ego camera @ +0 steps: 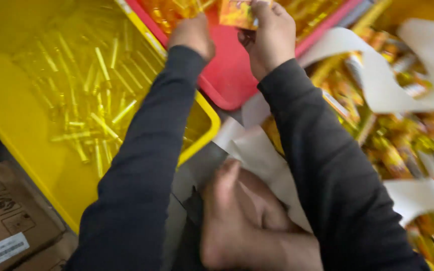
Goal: Manually applying adhesive labels to small yellow plastic bottles from a roll.
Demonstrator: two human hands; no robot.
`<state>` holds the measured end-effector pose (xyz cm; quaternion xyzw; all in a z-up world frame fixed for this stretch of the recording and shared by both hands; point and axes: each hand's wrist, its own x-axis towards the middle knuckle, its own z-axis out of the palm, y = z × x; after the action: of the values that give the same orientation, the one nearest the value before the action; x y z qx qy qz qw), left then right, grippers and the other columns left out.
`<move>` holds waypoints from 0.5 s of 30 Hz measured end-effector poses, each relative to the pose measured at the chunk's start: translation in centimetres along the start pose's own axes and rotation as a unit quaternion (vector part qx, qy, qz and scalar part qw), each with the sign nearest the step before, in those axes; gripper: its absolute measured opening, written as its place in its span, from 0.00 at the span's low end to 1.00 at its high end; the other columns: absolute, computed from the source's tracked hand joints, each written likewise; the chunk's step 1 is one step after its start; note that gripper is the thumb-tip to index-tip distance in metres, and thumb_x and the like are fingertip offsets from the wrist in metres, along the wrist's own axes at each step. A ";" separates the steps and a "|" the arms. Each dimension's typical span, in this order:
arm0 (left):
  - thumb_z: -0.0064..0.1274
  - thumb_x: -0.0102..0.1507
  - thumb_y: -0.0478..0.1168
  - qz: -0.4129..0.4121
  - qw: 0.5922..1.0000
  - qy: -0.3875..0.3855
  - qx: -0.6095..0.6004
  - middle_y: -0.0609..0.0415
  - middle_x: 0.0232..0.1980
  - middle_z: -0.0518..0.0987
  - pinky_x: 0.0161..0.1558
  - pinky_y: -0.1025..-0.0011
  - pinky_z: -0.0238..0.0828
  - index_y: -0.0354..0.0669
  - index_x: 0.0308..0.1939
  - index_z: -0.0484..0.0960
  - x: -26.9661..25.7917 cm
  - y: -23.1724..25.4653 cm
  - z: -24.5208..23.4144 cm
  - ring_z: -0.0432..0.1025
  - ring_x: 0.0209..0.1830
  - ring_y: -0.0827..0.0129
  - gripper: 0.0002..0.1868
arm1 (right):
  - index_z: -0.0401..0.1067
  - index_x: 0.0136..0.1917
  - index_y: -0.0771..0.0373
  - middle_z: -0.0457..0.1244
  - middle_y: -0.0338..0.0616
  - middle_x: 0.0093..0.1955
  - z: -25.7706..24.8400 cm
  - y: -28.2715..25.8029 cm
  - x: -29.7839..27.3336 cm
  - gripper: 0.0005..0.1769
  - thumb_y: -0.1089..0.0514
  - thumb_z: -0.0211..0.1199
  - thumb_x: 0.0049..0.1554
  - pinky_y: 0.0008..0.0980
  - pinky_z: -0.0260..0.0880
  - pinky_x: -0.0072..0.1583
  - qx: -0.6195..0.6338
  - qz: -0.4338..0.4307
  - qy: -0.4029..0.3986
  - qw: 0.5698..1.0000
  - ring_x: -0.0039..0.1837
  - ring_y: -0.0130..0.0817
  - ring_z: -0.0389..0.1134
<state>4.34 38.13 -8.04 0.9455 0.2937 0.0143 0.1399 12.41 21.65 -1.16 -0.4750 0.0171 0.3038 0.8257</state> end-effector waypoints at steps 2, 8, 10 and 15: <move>0.52 0.58 0.39 -0.053 0.995 -0.081 0.014 0.36 0.50 0.80 0.51 0.47 0.73 0.43 0.52 0.79 2.5 0.7 1.5 0.75 0.51 0.37 0.18 | 0.71 0.50 0.67 0.66 0.52 0.46 -0.6 3.1 2.7 0.09 0.60 0.56 0.58 0.33 0.69 0.44 0.025 0.001 -0.006 1.000 0.41 0.39 0.67; 0.50 0.60 0.43 -0.109 0.970 -0.213 0.037 0.39 0.59 0.78 0.57 0.50 0.71 0.45 0.58 0.78 3.5 -0.8 6.4 0.73 0.59 0.43 0.22 | 0.71 0.47 0.66 0.66 0.47 0.41 -1.0 6.0 4.3 0.11 0.56 0.55 0.58 0.32 0.68 0.39 -0.076 -0.011 0.057 0.995 0.37 0.33 0.66; 0.50 0.60 0.43 -0.098 0.968 -0.229 0.039 0.38 0.59 0.78 0.57 0.49 0.71 0.44 0.59 0.78 3.3 -0.1 7.1 0.73 0.60 0.43 0.23 | 0.71 0.40 0.63 0.64 0.43 0.35 -1.2 5.8 4.0 0.11 0.54 0.55 0.58 0.31 0.69 0.33 -0.136 -0.066 0.056 0.987 0.32 0.31 0.64; 0.48 0.61 0.44 -0.078 0.968 -0.228 0.072 0.37 0.60 0.78 0.58 0.48 0.70 0.40 0.60 0.78 3.2 -1.2 4.8 0.72 0.61 0.44 0.24 | 0.72 0.51 0.72 0.69 0.49 0.40 -0.1 2.9 -0.8 0.13 0.59 0.55 0.60 0.24 0.70 0.35 -0.135 -0.075 0.045 0.987 0.34 0.29 0.68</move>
<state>6.87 39.63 -13.15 0.9054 0.3274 -0.2342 0.1350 10.31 22.27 -3.15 -0.5947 -0.0227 0.2193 0.7731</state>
